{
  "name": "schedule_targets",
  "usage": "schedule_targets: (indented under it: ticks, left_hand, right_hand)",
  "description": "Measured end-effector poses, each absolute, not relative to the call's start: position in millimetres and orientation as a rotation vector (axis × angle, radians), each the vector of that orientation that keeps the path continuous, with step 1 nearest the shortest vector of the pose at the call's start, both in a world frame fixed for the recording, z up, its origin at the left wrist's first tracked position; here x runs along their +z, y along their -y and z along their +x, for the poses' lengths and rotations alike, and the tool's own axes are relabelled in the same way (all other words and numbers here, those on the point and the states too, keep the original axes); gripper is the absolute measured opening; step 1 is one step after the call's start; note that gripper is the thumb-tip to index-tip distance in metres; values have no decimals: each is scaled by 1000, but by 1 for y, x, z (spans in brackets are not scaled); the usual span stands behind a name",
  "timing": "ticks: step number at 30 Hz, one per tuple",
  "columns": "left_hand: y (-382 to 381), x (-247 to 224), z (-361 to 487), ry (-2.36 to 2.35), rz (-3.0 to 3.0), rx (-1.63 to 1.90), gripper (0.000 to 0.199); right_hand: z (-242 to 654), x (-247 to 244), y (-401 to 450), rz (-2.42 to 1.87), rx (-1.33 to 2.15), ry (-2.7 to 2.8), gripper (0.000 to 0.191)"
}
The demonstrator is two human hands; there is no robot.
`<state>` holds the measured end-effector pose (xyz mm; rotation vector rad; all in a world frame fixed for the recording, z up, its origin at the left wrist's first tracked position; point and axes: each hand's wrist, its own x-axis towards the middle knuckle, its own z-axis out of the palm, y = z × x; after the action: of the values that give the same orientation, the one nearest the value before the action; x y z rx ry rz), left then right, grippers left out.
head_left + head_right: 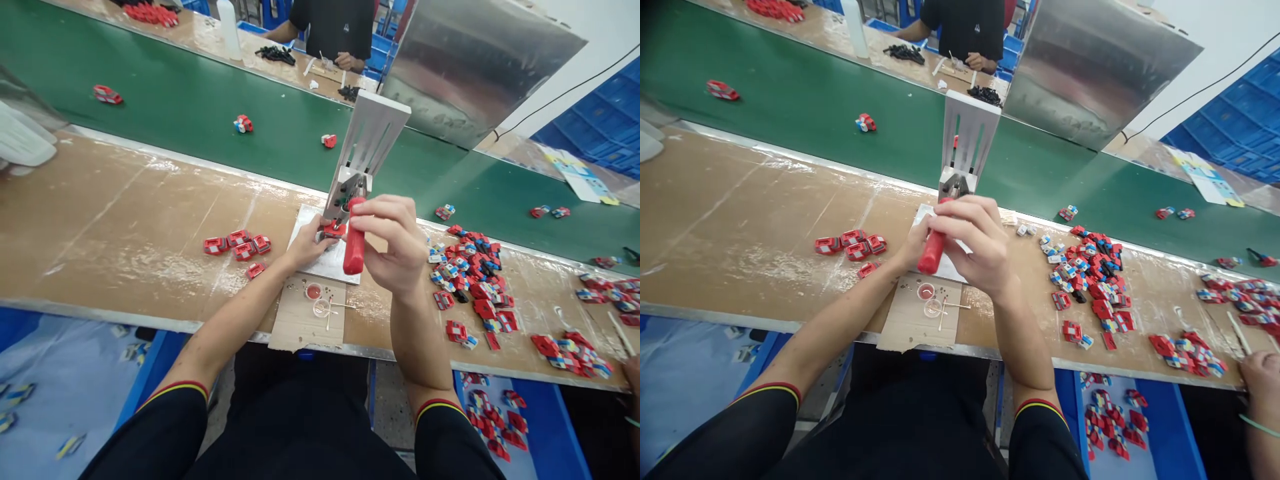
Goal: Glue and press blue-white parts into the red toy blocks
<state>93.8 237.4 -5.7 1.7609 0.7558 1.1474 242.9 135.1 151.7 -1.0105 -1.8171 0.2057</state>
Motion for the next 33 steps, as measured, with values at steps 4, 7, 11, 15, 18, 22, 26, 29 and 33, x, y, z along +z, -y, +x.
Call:
schedule_targets:
  ticks: [4,7,11,15,18,22,26,29,33]
  left_hand:
    - [-236,-4,94,-728,1790,1126,17]
    - [-238,-3,94,-742,1792,1115,29]
    - [-237,-1,94,-708,1796,1092,29]
    - [-236,1,93,-668,1836,1048,26]
    - [-238,-2,93,-645,1876,1051,25]
    - [-240,-7,95,-611,1909,1076,23]
    - [-241,-12,96,-612,1943,1086,23]
    - [-241,-14,97,-631,1962,1080,20]
    - [-241,-18,98,-623,1985,1088,17]
  right_hand:
    - [244,120,-119,-1087,177,1720,21]
    - [231,96,-101,-1119,410,1390,30]
    - [205,87,-83,-969,1106,1173,52]
    - [194,113,-79,-925,1376,1065,50]
    - [197,131,-79,-948,1356,1019,48]
    - [199,128,-78,-1013,1344,1016,50]
    - [199,122,-78,-1031,1360,978,50]
    - [199,125,-80,-1035,1321,1005,51]
    - [195,119,-86,-1107,1266,1011,47]
